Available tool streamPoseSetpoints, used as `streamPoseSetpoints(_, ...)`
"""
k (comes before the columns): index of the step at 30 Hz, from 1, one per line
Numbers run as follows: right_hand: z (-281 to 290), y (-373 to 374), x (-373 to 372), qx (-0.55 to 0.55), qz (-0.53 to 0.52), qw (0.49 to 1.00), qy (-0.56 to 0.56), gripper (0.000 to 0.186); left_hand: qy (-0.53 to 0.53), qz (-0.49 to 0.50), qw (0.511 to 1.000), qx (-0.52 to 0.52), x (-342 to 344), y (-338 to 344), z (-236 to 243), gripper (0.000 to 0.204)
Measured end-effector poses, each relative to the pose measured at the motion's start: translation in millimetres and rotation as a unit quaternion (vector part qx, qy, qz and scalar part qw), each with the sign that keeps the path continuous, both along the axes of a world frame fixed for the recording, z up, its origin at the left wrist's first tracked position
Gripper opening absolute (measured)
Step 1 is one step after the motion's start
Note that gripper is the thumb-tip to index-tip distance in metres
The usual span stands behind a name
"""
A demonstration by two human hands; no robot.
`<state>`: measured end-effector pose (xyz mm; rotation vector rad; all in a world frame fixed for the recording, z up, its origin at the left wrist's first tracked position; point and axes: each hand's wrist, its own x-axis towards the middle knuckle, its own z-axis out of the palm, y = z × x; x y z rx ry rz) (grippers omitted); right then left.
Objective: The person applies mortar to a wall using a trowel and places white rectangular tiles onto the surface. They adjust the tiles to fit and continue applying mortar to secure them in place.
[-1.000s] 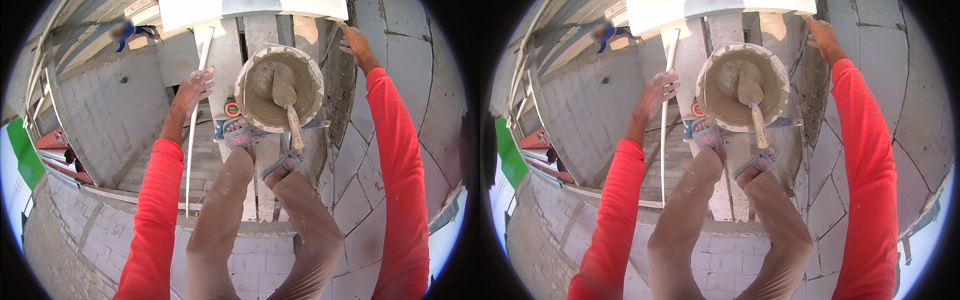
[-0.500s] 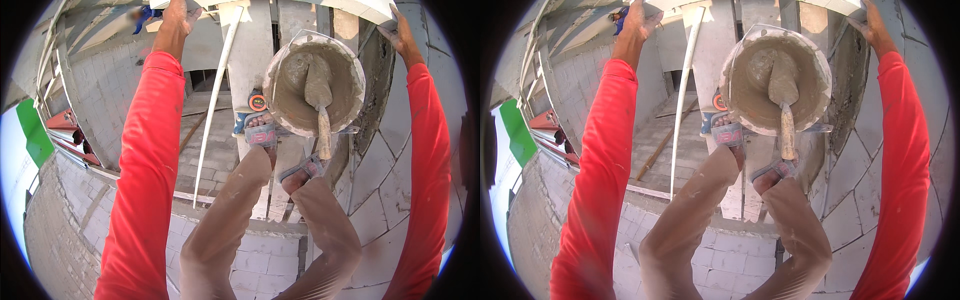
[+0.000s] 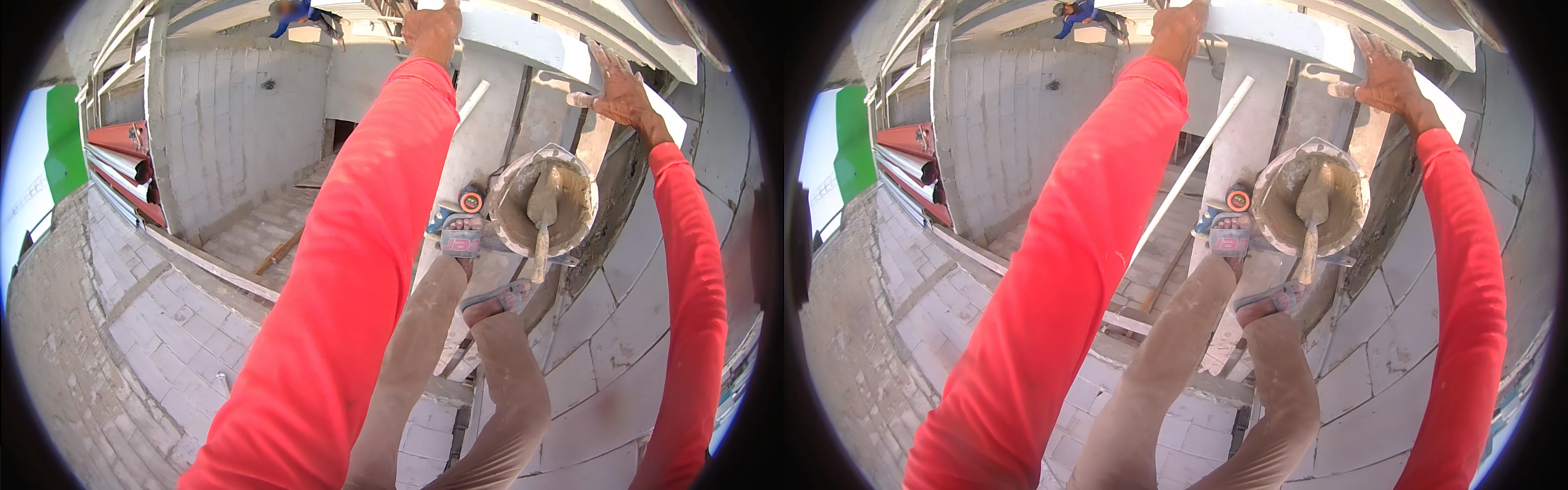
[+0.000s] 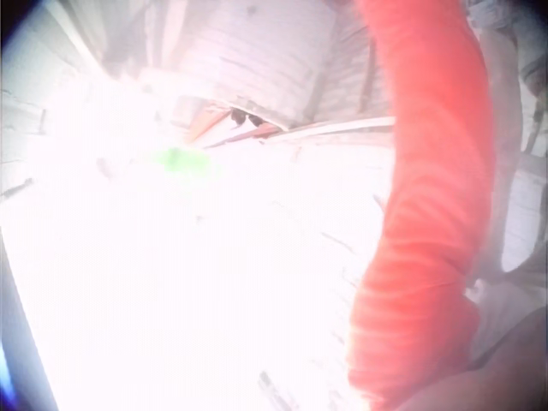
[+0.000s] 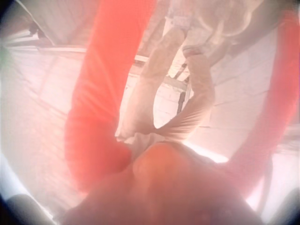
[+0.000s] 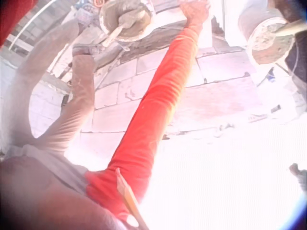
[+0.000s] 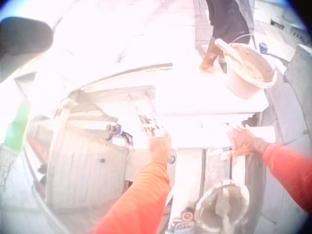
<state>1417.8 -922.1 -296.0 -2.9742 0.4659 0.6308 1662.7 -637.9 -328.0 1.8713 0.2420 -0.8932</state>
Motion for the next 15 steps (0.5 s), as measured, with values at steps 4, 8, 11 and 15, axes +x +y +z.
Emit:
streamPoseSetpoints(4,15,8,59,0.001,-0.072,0.995,0.070,0.096,0.037,-0.017,0.997,-0.059,-47,48,43,0.109)
streamPoseSetpoints(8,12,9,59,0.009,-0.070,0.997,0.035,0.081,0.160,-0.172,0.971,0.034,-166,180,78,0.071)
streamPoseSetpoints(11,10,10,73,0.023,-0.108,0.989,0.102,0.097,0.284,-0.231,0.925,0.106,-276,289,153,0.081)
streamPoseSetpoints(15,2,18,75,0.011,-0.069,0.996,0.056,0.112,0.441,-0.127,0.884,0.084,-352,354,278,0.089)
